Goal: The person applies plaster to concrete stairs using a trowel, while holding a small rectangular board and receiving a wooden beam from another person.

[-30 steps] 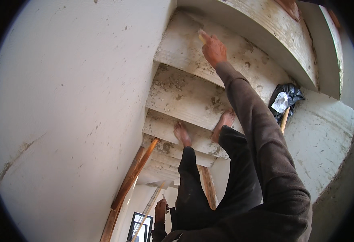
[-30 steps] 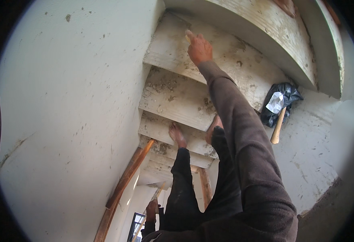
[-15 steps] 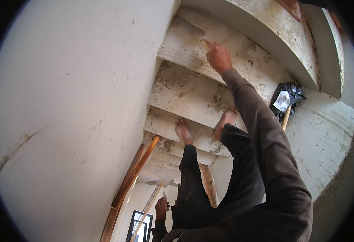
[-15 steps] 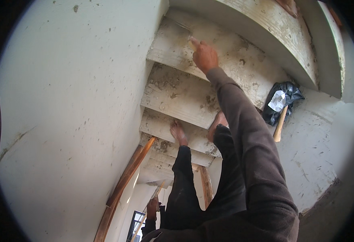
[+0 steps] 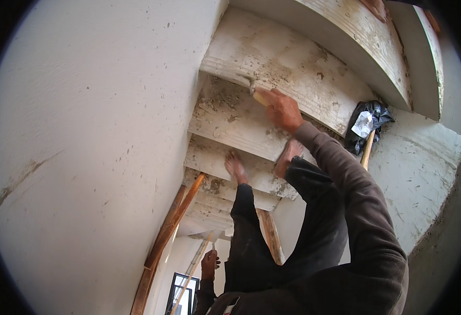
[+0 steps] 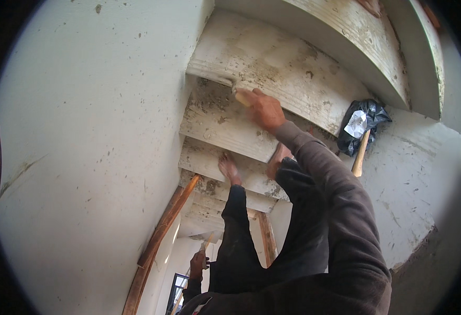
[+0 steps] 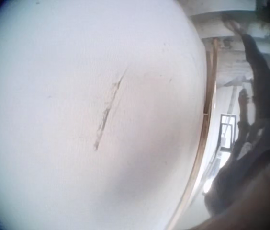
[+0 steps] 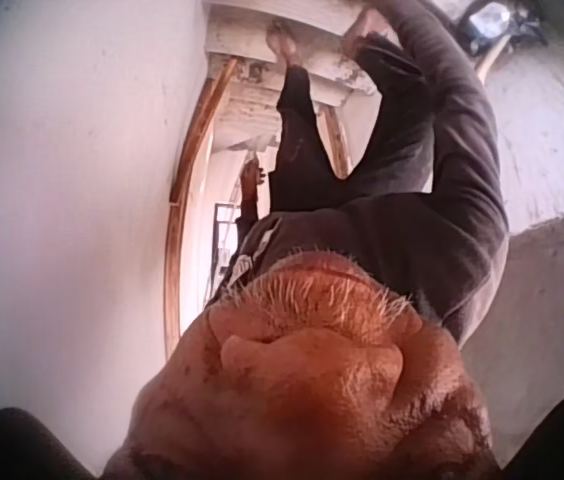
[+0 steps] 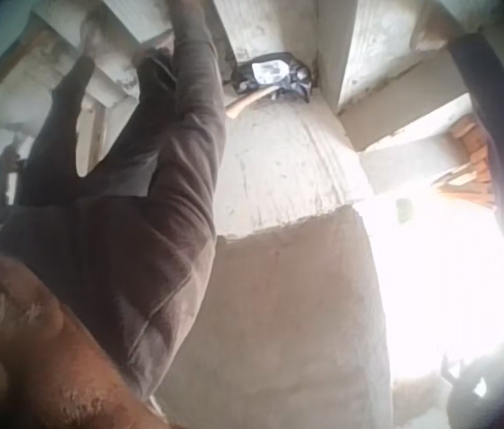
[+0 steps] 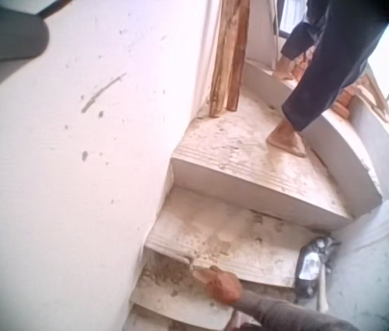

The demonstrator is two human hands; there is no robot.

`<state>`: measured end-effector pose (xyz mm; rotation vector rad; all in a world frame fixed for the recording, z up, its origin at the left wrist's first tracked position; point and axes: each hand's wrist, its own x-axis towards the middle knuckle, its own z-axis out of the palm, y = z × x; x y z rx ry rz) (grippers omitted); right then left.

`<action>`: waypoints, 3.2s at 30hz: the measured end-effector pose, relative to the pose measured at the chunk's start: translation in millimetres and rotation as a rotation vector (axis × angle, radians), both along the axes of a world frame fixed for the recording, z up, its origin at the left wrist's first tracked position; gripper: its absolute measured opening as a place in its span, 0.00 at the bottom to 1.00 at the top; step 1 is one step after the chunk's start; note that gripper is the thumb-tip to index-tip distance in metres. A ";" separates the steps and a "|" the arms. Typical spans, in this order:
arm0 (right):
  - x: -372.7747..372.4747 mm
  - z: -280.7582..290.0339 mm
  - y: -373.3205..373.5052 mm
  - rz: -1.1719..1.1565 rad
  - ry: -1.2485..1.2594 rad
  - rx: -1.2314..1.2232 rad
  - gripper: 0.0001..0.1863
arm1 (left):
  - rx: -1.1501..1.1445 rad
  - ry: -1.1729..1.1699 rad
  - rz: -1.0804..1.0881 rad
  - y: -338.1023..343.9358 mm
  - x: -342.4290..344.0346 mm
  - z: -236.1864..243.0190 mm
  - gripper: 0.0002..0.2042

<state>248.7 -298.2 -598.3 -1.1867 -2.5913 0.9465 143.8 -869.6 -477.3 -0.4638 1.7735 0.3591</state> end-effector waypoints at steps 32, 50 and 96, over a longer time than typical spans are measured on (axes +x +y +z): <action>60.8 -36.9 23.1 -0.104 -0.147 0.146 0.35 | -0.022 0.009 -0.081 -10.6 -16.6 2.4 0.28; 28.0 -36.2 28.7 -0.128 -0.148 0.127 0.33 | -0.012 0.015 -0.077 -4.5 -16.2 2.8 0.27; 207.3 -37.8 24.0 -0.285 -0.174 0.108 0.38 | 0.014 0.034 -0.238 46.1 -34.8 8.7 0.27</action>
